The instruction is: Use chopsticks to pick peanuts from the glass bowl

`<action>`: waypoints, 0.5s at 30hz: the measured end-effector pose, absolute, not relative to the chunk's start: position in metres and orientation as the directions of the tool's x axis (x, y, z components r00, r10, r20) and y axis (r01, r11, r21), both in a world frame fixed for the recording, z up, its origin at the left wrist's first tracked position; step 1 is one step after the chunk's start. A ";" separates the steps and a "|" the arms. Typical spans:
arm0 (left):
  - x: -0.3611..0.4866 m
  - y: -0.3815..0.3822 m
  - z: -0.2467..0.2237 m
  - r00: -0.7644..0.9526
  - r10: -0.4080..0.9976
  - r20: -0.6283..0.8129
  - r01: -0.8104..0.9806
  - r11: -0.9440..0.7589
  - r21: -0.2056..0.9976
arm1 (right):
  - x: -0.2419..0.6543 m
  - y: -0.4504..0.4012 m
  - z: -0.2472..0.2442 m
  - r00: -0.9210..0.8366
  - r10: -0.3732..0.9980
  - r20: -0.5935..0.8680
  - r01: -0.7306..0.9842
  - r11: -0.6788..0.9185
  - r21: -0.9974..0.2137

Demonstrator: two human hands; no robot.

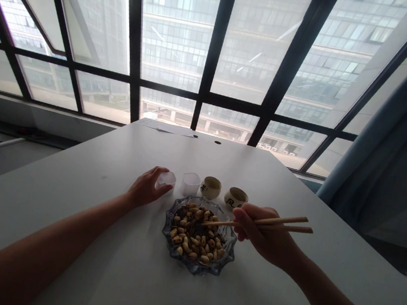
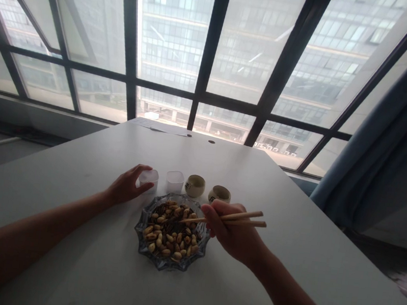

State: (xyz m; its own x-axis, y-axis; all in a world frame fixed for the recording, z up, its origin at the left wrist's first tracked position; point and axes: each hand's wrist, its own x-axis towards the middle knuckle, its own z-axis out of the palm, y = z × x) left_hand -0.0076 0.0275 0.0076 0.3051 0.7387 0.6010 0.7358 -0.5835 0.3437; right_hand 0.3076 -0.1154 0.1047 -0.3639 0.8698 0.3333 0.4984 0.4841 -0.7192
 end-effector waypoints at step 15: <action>-0.008 0.027 0.007 0.302 0.748 0.591 0.735 -0.578 0.355 | 0.308 -0.114 0.100 -0.395 0.858 0.329 0.482 0.498 -0.721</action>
State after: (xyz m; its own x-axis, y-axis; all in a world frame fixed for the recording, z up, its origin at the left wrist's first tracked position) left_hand -0.0080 0.0271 0.0075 0.3023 0.7475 0.5914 0.7350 -0.5779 0.3547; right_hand 0.3081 -0.1144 0.0999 -0.3954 0.8576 0.3288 0.4817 0.4984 -0.7208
